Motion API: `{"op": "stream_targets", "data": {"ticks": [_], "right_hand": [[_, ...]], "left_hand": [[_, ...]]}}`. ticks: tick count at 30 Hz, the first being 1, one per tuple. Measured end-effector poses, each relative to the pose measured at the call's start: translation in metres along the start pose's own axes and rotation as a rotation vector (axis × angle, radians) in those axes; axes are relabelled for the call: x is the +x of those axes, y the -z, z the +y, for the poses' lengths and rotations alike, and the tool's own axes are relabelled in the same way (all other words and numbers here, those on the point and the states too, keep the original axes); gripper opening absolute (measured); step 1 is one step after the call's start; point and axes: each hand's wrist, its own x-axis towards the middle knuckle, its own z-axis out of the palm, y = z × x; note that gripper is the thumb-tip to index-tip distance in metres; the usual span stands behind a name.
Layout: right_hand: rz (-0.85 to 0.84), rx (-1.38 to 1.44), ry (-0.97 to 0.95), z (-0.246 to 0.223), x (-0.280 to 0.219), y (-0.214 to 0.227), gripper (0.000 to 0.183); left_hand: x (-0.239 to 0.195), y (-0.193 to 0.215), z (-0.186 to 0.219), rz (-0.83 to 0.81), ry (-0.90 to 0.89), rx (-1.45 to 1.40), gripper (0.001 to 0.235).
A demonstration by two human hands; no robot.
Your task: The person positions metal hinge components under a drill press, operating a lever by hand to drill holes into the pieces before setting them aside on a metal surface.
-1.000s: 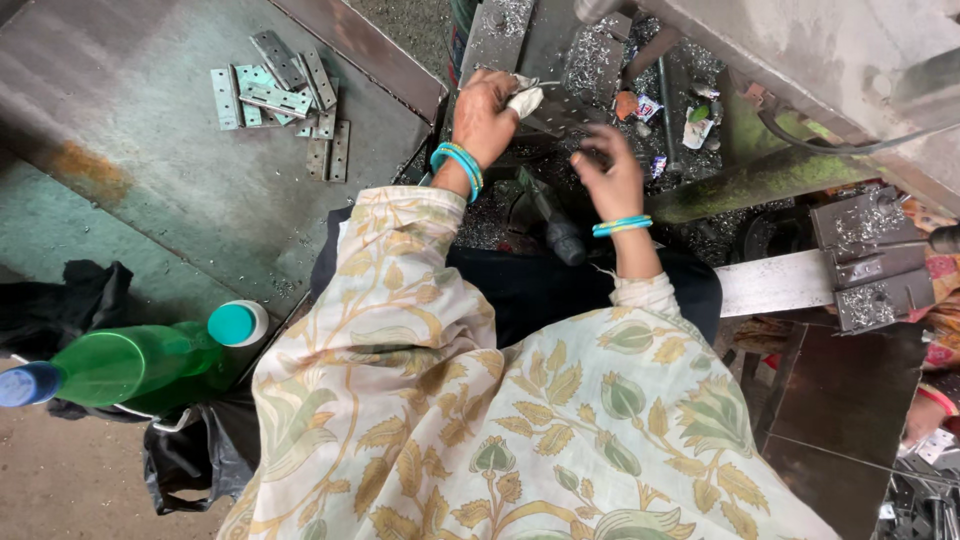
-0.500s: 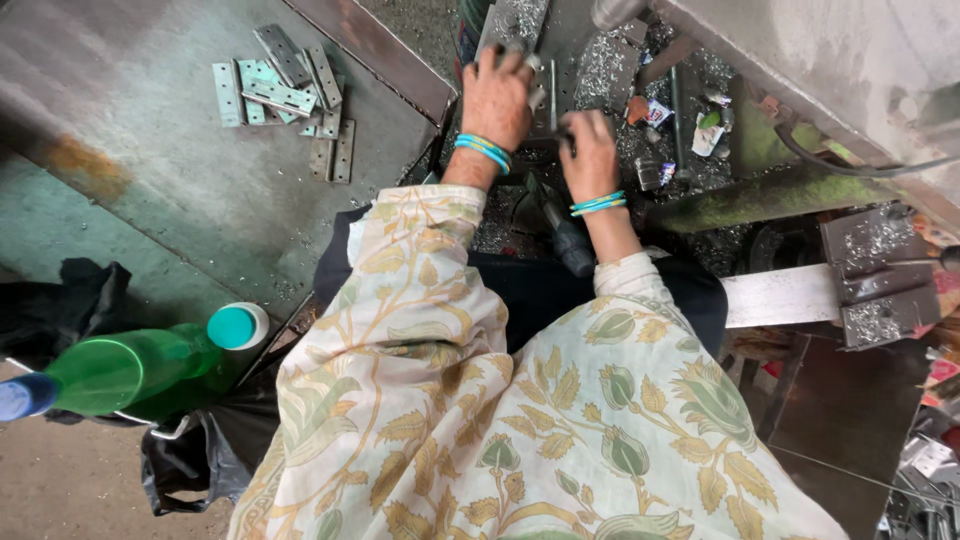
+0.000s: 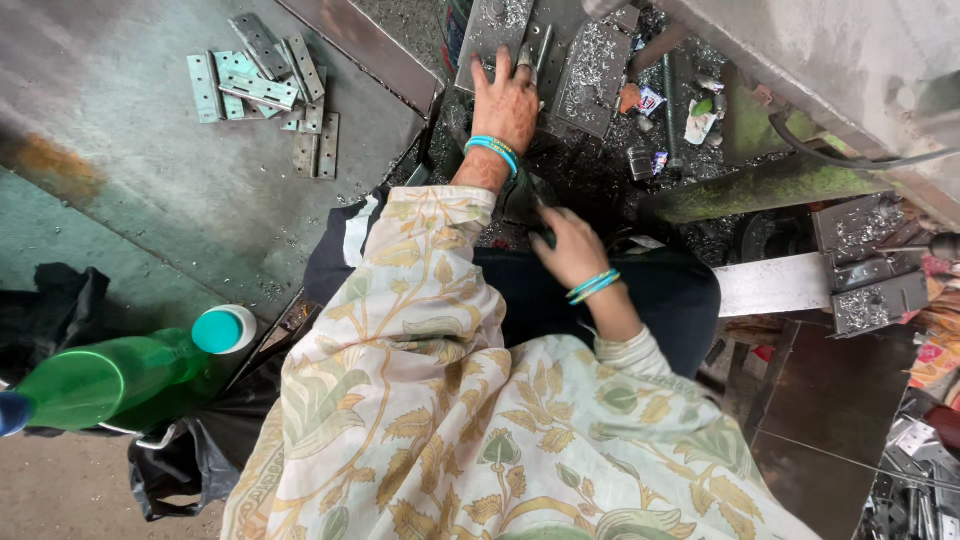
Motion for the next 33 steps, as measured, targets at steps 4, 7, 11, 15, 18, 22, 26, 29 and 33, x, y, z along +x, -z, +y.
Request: {"op": "stream_targets", "data": {"ticks": [4,7,11,15,18,22,26,29,33], "right_hand": [[-0.069,-0.012,-0.251,-0.003,-0.031,-0.052,0.047],[-0.108,0.006,-0.248,0.007,-0.029,-0.055,0.045],[-0.142,-0.036,-0.170,0.012,-0.007,-0.035,0.048],[-0.179,-0.080,-0.153,0.008,0.009,-0.004,0.042],[-0.184,-0.093,-0.210,0.008,0.005,-0.010,0.041],[-0.136,-0.022,-0.300,0.004,-0.031,-0.072,0.046],[-0.010,0.057,-0.242,0.012,-0.040,-0.097,0.038],[-0.104,0.030,-0.259,0.024,-0.030,-0.068,0.040],[-0.123,-0.046,-0.172,0.025,-0.010,-0.027,0.039]], "left_hand": [[0.001,-0.002,-0.003,0.034,-0.014,-0.004,0.036],[-0.001,0.001,-0.004,0.050,-0.021,-0.019,0.036],[-0.001,0.005,-0.006,0.042,-0.008,-0.014,0.032],[-0.007,0.002,0.000,0.019,-0.014,0.010,0.031],[-0.007,0.004,0.002,0.029,-0.014,0.021,0.030],[-0.010,0.005,0.001,0.038,-0.017,0.027,0.030],[-0.013,0.001,-0.007,0.112,-0.012,-0.015,0.030],[-0.006,-0.007,0.003,0.168,-0.006,-0.044,0.030],[0.004,-0.014,0.003,0.091,0.030,-0.065,0.031]]}}
